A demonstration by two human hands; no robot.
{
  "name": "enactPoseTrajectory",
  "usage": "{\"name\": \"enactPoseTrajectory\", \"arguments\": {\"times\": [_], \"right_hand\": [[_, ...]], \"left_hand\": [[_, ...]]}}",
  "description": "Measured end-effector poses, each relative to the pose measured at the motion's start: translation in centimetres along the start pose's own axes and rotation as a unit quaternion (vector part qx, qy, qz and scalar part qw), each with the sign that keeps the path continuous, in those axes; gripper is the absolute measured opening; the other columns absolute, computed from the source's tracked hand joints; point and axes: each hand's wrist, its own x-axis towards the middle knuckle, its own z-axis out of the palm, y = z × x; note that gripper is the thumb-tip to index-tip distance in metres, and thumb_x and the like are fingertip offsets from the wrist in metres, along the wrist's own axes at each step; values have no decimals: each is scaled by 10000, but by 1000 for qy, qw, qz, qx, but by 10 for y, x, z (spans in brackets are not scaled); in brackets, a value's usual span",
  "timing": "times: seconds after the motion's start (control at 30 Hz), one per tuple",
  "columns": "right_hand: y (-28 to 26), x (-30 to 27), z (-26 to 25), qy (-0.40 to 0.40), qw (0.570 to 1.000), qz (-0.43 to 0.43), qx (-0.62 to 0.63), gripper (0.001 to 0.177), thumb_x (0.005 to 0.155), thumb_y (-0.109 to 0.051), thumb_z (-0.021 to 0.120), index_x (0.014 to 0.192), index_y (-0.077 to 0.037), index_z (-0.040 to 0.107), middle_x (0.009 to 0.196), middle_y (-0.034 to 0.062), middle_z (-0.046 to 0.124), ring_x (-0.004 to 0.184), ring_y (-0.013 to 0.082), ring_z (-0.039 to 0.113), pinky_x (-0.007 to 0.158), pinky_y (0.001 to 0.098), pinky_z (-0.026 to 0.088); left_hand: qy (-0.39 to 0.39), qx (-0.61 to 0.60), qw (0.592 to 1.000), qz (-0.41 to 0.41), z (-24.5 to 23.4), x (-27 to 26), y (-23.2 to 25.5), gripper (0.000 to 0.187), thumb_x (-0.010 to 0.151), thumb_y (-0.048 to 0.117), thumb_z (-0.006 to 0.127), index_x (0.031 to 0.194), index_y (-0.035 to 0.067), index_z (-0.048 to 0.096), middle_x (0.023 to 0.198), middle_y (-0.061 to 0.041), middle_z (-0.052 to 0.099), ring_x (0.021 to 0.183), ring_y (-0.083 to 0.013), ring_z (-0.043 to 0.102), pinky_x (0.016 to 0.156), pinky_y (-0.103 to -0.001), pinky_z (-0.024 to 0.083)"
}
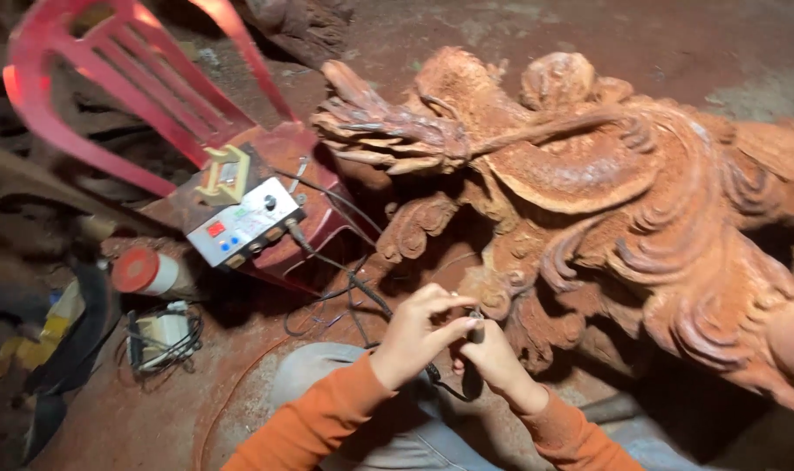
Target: Using a handheld rotary tool to carve and refine intricate details on a large wooden dragon sculpture.
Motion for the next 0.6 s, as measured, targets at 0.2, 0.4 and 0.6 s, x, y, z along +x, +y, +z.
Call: {"name": "enactPoseTrajectory", "arguments": {"times": [0.2, 0.4, 0.6], "right_hand": [[23, 12, 5, -11, 998, 67, -12, 242, 823, -29, 639, 598, 61, 641, 480, 147, 594, 426, 217, 531, 472, 291, 448], [24, 5, 14, -43, 993, 91, -64, 281, 854, -58, 690, 597, 25, 610, 484, 124, 610, 416, 196, 547, 470, 286, 467], [-13, -43, 25, -78, 970, -80, -214, 305, 797, -135, 764, 547, -57, 608, 481, 24, 595, 414, 148, 479, 426, 272, 419]], "left_hand": [[8, -77, 996, -46, -5, 0, -21, 171, 908, 197, 748, 1002, 61, 790, 840, -70, 668, 740, -185, 623, 682, -288, 503], [132, -7, 980, -146, -75, 40, -19, 186, 866, 283, 734, 921, 119, 801, 948, -46, 766, 772, -137, 665, 709, -272, 553], [316, 405, 850, -119, -247, 95, -85, 232, 882, 293, 680, 834, 80, 758, 656, -102, 654, 508, -276, 564, 493, -389, 485]]}}
